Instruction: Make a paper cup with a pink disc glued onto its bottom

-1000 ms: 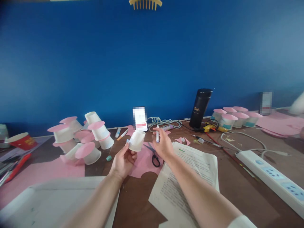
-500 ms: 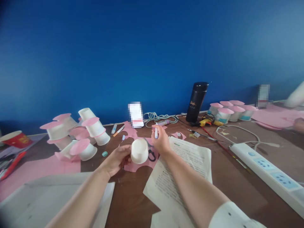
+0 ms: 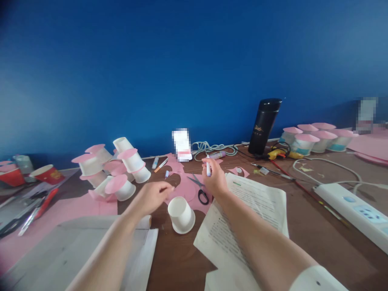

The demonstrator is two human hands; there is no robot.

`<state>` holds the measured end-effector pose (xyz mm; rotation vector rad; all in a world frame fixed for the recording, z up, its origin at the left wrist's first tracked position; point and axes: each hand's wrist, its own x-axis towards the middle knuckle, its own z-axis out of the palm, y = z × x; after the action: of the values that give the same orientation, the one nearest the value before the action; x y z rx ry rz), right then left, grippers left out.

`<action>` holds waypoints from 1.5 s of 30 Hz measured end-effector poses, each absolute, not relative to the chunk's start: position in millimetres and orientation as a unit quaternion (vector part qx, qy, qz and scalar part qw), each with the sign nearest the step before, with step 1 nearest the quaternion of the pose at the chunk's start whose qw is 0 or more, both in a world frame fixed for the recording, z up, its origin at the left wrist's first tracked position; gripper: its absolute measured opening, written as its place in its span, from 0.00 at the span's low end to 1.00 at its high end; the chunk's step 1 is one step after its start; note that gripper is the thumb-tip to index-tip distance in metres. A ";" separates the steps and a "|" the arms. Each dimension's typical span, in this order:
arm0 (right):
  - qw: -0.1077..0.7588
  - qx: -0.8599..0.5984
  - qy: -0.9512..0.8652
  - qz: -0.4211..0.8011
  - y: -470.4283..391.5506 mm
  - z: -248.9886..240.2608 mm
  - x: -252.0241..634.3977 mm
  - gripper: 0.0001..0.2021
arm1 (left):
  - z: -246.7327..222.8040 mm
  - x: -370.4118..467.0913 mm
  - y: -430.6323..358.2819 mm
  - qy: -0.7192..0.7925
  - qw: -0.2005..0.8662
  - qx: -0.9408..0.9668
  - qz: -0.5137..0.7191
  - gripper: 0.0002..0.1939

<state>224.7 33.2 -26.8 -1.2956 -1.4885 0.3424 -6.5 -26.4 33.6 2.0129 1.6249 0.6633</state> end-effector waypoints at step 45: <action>0.606 -0.426 -0.559 0.372 13.7 1.0 191.7 0.18 | 6.7 2.3 -14.8 0.610 0.219 0.598 0.472 0.14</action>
<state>191.7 13.7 1.0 -0.9863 -1.2929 0.8615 2.3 -14.8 6.7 1.6559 1.6876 1.3051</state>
